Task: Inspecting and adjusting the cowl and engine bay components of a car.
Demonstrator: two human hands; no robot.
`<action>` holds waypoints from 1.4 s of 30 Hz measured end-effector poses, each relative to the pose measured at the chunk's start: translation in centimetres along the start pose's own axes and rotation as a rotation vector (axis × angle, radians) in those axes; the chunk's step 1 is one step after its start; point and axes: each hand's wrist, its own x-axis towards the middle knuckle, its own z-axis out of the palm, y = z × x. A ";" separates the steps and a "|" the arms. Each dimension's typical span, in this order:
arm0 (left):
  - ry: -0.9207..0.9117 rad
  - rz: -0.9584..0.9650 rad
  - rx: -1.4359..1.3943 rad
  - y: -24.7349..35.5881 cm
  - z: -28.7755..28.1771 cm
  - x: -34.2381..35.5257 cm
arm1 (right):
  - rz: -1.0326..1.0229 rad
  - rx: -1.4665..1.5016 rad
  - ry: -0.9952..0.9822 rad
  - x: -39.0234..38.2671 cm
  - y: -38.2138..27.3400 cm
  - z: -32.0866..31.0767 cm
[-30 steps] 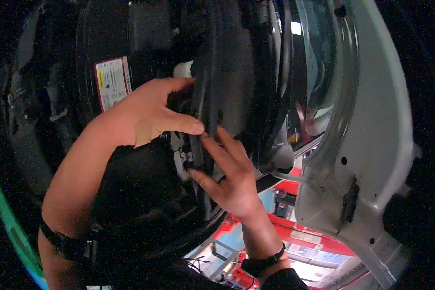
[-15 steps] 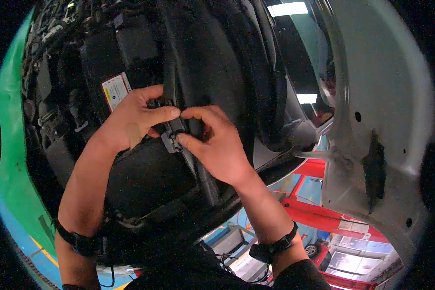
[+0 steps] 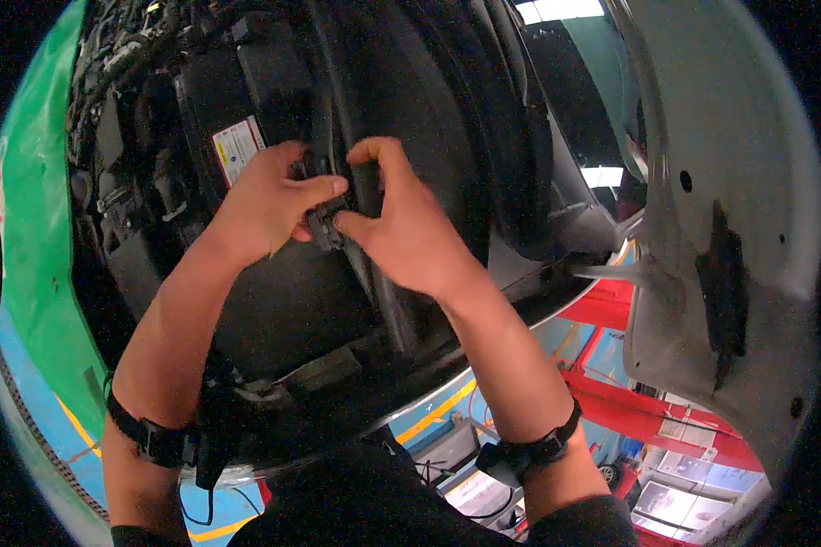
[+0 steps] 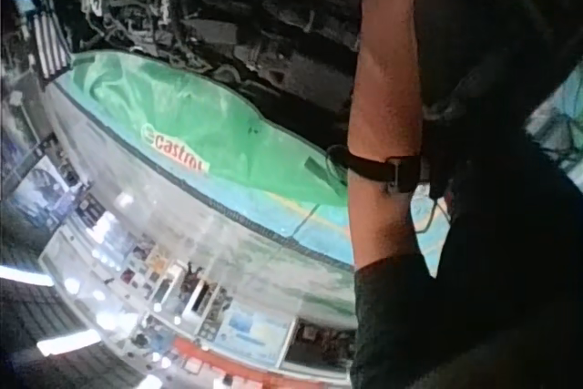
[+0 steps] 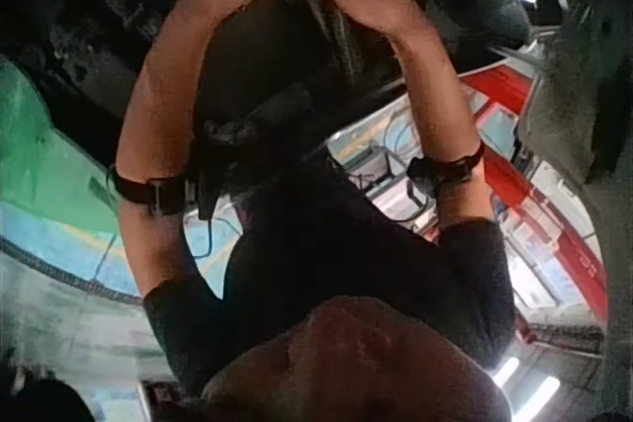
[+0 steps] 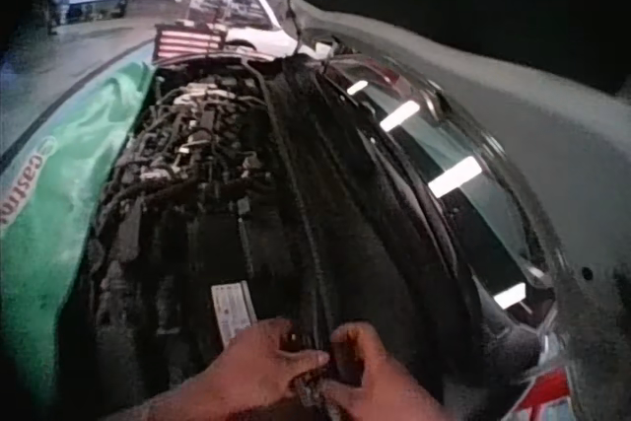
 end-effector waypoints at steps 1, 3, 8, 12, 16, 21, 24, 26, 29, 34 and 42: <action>0.002 -0.016 0.006 0.0 0.0 0.1 | 0.025 0.005 0.000 0.0 0.2 0.0; 0.026 -0.020 0.020 0.1 0.3 0.0 | 0.015 0.026 0.007 -0.2 0.8 0.0; 0.072 -0.037 0.026 0.6 0.8 -0.9 | 0.105 0.131 0.024 0.1 1.9 0.1; -0.039 -0.083 -0.161 0.1 1.3 -1.3 | 0.184 0.035 -0.040 0.7 2.0 -0.5; -0.077 -0.133 -0.113 -0.6 1.0 -0.4 | 0.156 -0.107 -0.135 0.9 1.3 -1.5; -0.083 -0.159 -0.089 -0.4 0.9 -0.1 | 0.111 -0.057 -0.155 1.3 0.6 -1.7; -0.034 -0.163 -0.050 0.3 1.1 -0.6 | 0.124 -0.018 -0.126 1.3 0.8 -1.0; -0.028 -0.173 -0.060 0.6 1.2 -0.9 | 0.161 -0.056 -0.104 0.9 0.9 -1.1; -0.045 -0.169 -0.058 0.5 1.1 -0.7 | 0.203 -0.078 -0.107 0.4 1.0 -1.2; -0.027 -0.190 -0.135 -0.5 1.2 0.3 | 0.148 -0.145 -0.178 0.9 1.6 -1.4; -0.161 -0.163 -0.169 0.3 0.2 -1.3 | 0.156 0.095 -0.207 0.7 1.9 -1.3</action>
